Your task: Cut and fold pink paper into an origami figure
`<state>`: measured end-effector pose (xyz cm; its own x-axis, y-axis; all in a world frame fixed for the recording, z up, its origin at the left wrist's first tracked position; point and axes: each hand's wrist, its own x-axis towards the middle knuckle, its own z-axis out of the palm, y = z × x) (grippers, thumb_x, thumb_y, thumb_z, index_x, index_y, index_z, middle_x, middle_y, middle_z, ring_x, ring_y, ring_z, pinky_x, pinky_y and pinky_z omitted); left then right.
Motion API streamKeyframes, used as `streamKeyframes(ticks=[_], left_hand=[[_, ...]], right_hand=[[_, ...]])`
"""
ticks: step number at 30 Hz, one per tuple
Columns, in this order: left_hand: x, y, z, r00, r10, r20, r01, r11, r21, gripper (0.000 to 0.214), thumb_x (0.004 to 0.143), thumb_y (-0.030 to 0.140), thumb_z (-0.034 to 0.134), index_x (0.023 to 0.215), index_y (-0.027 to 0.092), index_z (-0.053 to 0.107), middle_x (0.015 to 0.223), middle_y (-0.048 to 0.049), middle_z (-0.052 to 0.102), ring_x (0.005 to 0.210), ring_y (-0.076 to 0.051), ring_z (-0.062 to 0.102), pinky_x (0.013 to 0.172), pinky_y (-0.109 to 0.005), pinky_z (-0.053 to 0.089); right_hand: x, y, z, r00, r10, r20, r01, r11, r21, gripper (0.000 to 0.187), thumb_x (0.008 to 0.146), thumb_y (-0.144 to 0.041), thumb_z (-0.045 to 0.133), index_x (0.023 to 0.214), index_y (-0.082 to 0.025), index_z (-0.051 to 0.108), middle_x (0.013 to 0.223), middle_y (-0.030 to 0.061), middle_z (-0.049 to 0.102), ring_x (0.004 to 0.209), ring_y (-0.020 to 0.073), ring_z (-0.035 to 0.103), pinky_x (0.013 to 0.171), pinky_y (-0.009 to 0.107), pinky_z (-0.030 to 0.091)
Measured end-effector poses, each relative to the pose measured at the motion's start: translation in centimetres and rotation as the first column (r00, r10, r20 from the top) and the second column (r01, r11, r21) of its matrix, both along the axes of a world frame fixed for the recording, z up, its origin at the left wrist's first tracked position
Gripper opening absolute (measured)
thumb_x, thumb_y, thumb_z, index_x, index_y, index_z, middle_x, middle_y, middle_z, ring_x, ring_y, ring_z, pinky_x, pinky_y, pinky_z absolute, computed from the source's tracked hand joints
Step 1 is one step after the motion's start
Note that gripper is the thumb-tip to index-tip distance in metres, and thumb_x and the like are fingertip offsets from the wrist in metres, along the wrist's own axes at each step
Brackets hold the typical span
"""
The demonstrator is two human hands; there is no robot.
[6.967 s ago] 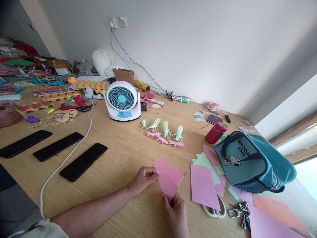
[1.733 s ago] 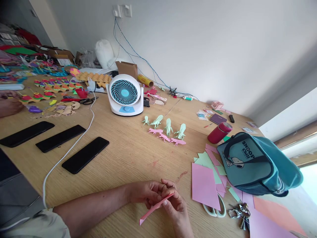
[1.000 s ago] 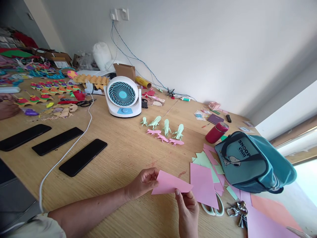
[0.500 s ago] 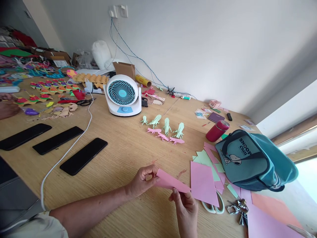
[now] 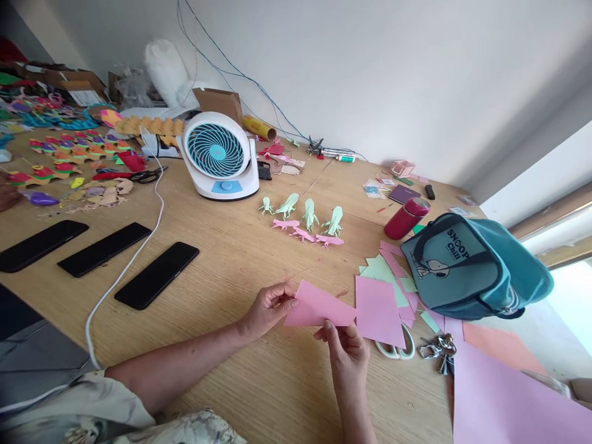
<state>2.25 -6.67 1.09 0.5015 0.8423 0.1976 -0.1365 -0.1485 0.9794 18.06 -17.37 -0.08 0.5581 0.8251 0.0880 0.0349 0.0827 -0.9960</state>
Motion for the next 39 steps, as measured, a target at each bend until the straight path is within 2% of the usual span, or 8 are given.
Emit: streamKeyframes(ticks=[7,11,14,22,25,29,34,39], left_hand=[[-0.2,-0.7,0.1,0.997,-0.045,0.061,0.048,0.997,-0.061,0.029,0.084,0.043,0.065,0.083,0.014,0.062,0.064,0.0035,0.052,0.046,-0.006,0.05,0.048,-0.018,0.044],[-0.4,-0.8,0.1,0.989,-0.065,0.135,0.056,0.996,0.071,0.023,0.088,0.037,0.063,0.089,0.014,0.065,0.089,-0.0071,0.065,0.075,-0.014,0.066,0.065,-0.023,0.052],[-0.5,-0.8,0.3,0.99,-0.04,0.132,0.01,0.975,0.223,0.016,0.089,0.031,0.062,0.088,0.015,0.068,0.1,-0.0111,0.066,0.099,-0.019,0.063,0.085,-0.029,0.051],[-0.5,-0.5,-0.1,0.994,-0.008,0.105,-0.026,0.947,0.321,0.01,0.082,0.025,0.071,0.087,0.018,0.067,0.109,-0.0105,0.064,0.105,-0.021,0.06,0.092,-0.034,0.047],[-0.5,-0.4,-0.3,0.996,0.009,0.087,-0.038,0.943,0.332,0.01,0.081,0.025,0.071,0.087,0.018,0.067,0.11,-0.0104,0.063,0.105,-0.022,0.06,0.093,-0.035,0.046],[-0.6,-0.2,-0.3,0.996,0.024,0.085,-0.051,0.943,0.33,0.008,0.082,0.023,0.07,0.088,0.018,0.066,0.11,-0.0106,0.062,0.105,-0.021,0.059,0.093,-0.034,0.046],[-0.6,-0.1,-0.2,0.998,0.031,0.058,-0.051,0.924,0.38,0.007,0.084,0.021,0.068,0.089,0.018,0.066,0.107,-0.0092,0.062,0.103,-0.02,0.06,0.092,-0.033,0.046],[-0.6,0.0,-0.8,0.998,-0.058,0.019,0.043,0.879,0.474,0.015,0.081,0.024,0.072,0.095,0.018,0.069,0.108,-0.0102,0.064,0.101,-0.02,0.062,0.088,-0.032,0.049]], right_hand=[[0.0,-0.2,0.3,0.999,0.011,0.047,-0.017,0.994,0.111,0.015,0.082,-0.033,0.072,0.086,-0.019,0.07,0.078,0.0063,0.071,0.071,0.0199,0.065,0.067,0.036,0.055],[0.3,-0.1,0.6,0.995,0.014,0.098,-0.032,0.981,0.191,0.013,0.078,-0.033,0.075,0.084,-0.022,0.072,0.098,0.0082,0.068,0.097,0.0262,0.062,0.083,0.043,0.051],[0.4,-0.2,0.7,0.991,0.05,0.123,-0.077,0.971,0.226,0.012,0.075,-0.029,0.077,0.084,-0.023,0.072,0.11,0.0103,0.066,0.106,0.0292,0.06,0.085,0.042,0.049],[0.4,-0.1,0.7,0.983,0.12,0.137,-0.148,0.964,0.222,0.016,0.074,-0.019,0.075,0.089,-0.023,0.071,0.124,0.0113,0.062,0.115,0.0309,0.056,0.084,0.038,0.047],[0.6,0.0,0.4,0.978,0.157,0.135,-0.182,0.964,0.193,0.02,0.074,-0.019,0.075,0.093,-0.025,0.071,0.122,0.0094,0.063,0.114,0.029,0.057,0.083,0.035,0.047],[0.8,-0.1,-0.2,0.979,0.158,0.129,-0.176,0.974,0.142,0.027,0.075,-0.019,0.075,0.101,-0.026,0.071,0.103,0.0061,0.069,0.096,0.0233,0.063,0.077,0.031,0.049],[0.9,-0.2,-0.5,0.974,0.155,0.167,-0.176,0.977,0.12,0.024,0.077,-0.017,0.072,0.099,-0.024,0.073,0.096,0.0061,0.071,0.086,0.0216,0.064,0.071,0.029,0.05],[0.6,0.1,-0.4,0.963,0.181,0.202,-0.212,0.967,0.143,0.02,0.076,-0.021,0.073,0.096,-0.027,0.074,0.092,0.0041,0.07,0.085,0.021,0.063,0.07,0.027,0.051]])
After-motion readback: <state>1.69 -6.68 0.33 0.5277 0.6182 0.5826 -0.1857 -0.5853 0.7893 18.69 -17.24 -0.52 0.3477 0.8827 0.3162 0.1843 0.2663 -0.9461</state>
